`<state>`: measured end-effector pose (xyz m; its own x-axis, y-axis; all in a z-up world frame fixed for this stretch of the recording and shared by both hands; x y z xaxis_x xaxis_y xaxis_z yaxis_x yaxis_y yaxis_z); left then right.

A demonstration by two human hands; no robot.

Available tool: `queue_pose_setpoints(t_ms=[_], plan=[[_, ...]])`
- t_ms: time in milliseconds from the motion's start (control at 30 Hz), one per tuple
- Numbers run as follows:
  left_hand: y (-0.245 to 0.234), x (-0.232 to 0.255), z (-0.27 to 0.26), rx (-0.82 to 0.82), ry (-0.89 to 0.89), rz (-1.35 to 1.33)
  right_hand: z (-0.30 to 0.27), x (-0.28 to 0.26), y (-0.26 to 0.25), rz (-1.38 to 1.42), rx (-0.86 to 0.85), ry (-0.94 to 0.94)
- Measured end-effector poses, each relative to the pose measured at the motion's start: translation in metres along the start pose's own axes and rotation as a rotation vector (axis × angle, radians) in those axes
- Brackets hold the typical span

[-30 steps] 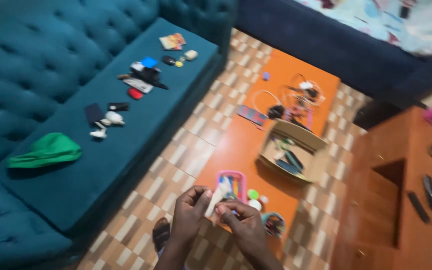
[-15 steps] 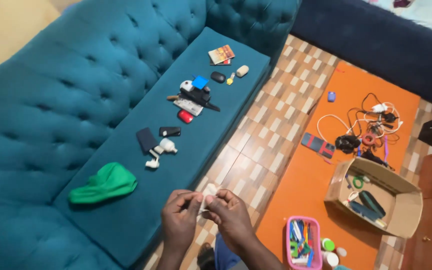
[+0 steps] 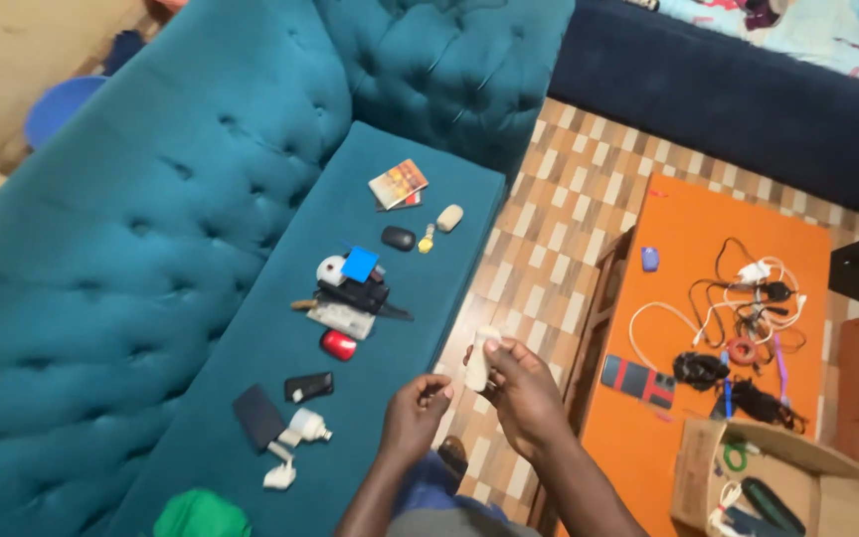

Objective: Wrapping a cabinet knob with a bandage and cloths to fix it.

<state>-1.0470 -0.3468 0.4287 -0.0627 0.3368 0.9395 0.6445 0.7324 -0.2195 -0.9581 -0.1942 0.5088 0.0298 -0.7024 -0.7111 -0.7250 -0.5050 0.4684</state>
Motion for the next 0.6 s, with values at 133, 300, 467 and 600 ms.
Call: queue_pose_setpoints(t_ms=[133, 300, 467, 600], plan=[[0.031, -0.027, 0.119, -0.115, -0.174, -0.015, 0.064, -0.065, 0.027, 0.065, 0.076, 0.058], [0.072, -0.096, 0.293, -0.42, 0.047, 0.473, 0.185, -0.088, 0.02, 0.142, 0.181, 0.133], [0.113, -0.232, 0.46, -0.303, -0.157, 0.555, 0.31, -0.079, 0.005, 0.191, 0.469, 0.339], [0.156, -0.248, 0.512, -0.177, 0.098, 0.672, 0.397, -0.086, -0.002, 0.242, 0.536, 0.461]])
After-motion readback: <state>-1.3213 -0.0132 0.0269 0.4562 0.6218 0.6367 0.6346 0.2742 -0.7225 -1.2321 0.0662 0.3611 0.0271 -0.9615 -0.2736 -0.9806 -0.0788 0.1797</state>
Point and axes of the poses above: each hand's wrist, its own z-axis towards the middle knuckle, its own y-axis out of the palm, x = y × z, the point moved 4 cm from there along z, towards the middle knuckle
